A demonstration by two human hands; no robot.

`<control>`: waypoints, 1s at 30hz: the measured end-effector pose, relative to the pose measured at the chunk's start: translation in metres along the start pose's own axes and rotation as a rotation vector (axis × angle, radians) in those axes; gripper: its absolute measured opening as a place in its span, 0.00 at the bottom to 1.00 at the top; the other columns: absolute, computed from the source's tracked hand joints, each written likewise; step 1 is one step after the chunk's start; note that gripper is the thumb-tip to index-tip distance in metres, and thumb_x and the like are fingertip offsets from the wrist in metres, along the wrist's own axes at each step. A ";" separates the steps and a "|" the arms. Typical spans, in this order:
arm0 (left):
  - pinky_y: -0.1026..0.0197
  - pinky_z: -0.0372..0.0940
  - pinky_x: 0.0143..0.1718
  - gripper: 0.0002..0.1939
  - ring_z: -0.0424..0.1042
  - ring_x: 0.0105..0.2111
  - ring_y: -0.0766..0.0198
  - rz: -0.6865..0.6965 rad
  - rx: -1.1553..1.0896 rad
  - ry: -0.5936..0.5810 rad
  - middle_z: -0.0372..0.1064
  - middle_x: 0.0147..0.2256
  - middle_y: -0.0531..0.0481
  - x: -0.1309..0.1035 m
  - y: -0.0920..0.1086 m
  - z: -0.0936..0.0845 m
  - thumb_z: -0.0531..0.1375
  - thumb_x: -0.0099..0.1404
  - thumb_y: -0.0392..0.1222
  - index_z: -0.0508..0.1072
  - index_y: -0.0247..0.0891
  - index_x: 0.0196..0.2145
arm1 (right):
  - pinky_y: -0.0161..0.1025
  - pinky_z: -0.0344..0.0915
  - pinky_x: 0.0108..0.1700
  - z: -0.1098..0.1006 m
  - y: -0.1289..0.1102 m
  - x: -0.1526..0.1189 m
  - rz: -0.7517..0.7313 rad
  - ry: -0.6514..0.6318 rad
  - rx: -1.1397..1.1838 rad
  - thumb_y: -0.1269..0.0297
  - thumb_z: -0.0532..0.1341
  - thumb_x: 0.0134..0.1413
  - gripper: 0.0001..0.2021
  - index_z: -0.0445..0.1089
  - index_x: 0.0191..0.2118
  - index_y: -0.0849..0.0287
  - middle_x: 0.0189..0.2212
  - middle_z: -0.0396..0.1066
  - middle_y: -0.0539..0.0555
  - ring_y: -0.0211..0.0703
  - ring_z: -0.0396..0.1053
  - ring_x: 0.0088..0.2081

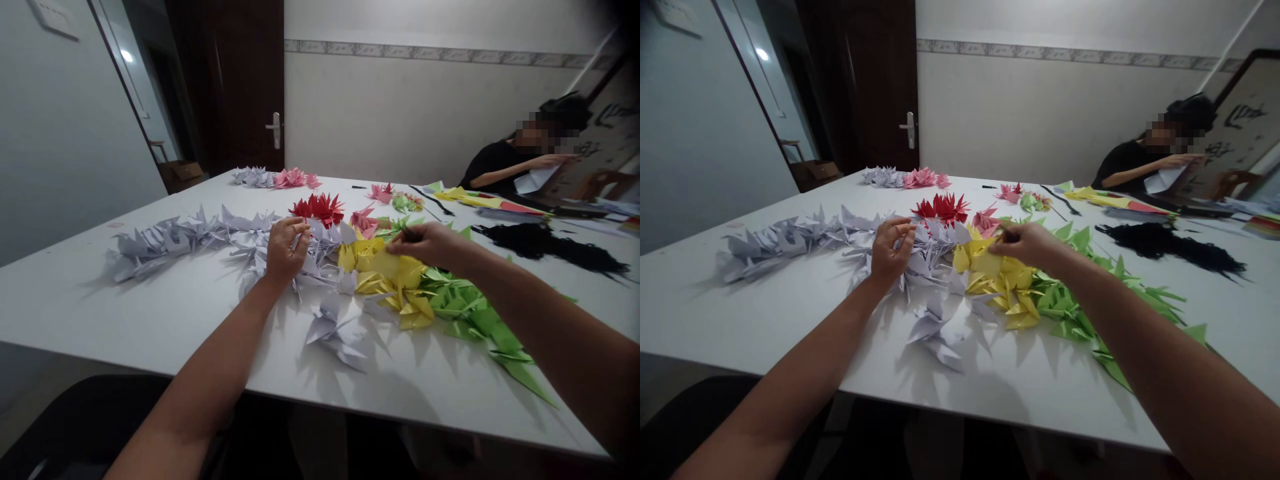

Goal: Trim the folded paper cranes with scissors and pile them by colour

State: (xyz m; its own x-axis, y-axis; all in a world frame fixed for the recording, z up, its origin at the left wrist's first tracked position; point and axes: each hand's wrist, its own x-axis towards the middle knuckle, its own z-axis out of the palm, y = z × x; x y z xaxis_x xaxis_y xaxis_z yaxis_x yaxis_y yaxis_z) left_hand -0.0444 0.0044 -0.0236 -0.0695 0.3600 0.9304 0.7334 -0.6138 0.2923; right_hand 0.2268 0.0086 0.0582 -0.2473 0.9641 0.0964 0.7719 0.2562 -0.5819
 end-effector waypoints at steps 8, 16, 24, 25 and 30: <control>0.55 0.64 0.48 0.06 0.71 0.43 0.61 0.027 -0.020 0.047 0.73 0.38 0.46 0.002 -0.001 0.000 0.56 0.63 0.37 0.73 0.37 0.34 | 0.34 0.57 0.23 0.022 0.017 -0.043 -0.099 -0.167 -0.242 0.51 0.63 0.46 0.15 0.76 0.30 0.58 0.23 0.73 0.52 0.38 0.65 0.22; 0.56 0.67 0.45 0.06 0.71 0.42 0.61 0.074 -0.052 0.071 0.72 0.38 0.44 0.005 -0.006 -0.009 0.55 0.64 0.37 0.72 0.36 0.36 | 0.35 0.62 0.30 0.076 0.002 -0.054 -0.271 -0.062 -0.263 0.64 0.59 0.53 0.08 0.76 0.35 0.56 0.29 0.77 0.54 0.42 0.72 0.28; 0.54 0.66 0.48 0.08 0.69 0.45 0.62 0.183 0.041 0.135 0.71 0.41 0.44 0.021 0.006 -0.027 0.54 0.63 0.33 0.70 0.37 0.40 | 0.33 0.64 0.22 0.114 0.005 -0.110 -0.790 0.094 -0.207 0.56 0.58 0.57 0.20 0.64 0.54 0.55 0.33 0.73 0.53 0.38 0.70 0.22; 0.54 0.66 0.48 0.09 0.69 0.46 0.61 0.179 0.067 0.133 0.70 0.41 0.44 0.021 0.001 -0.033 0.54 0.63 0.33 0.70 0.38 0.40 | 0.34 0.62 0.20 0.121 0.005 -0.107 -0.823 0.186 -0.272 0.57 0.56 0.59 0.19 0.64 0.55 0.57 0.32 0.72 0.54 0.39 0.69 0.21; 0.58 0.67 0.43 0.13 0.68 0.48 0.59 -0.254 0.342 0.117 0.68 0.46 0.42 0.009 -0.059 -0.089 0.53 0.60 0.34 0.71 0.36 0.42 | 0.34 0.63 0.23 0.131 -0.002 -0.087 -0.874 0.506 -0.184 0.56 0.58 0.59 0.23 0.61 0.55 0.64 0.29 0.70 0.55 0.40 0.69 0.23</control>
State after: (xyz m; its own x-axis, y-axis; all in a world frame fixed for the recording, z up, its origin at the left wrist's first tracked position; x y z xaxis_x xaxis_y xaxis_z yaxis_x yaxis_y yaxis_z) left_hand -0.1484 -0.0185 -0.0126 -0.3383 0.3756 0.8628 0.8635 -0.2405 0.4433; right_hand 0.1697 -0.0849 -0.0551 -0.5229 0.3413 0.7811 0.5291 0.8484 -0.0165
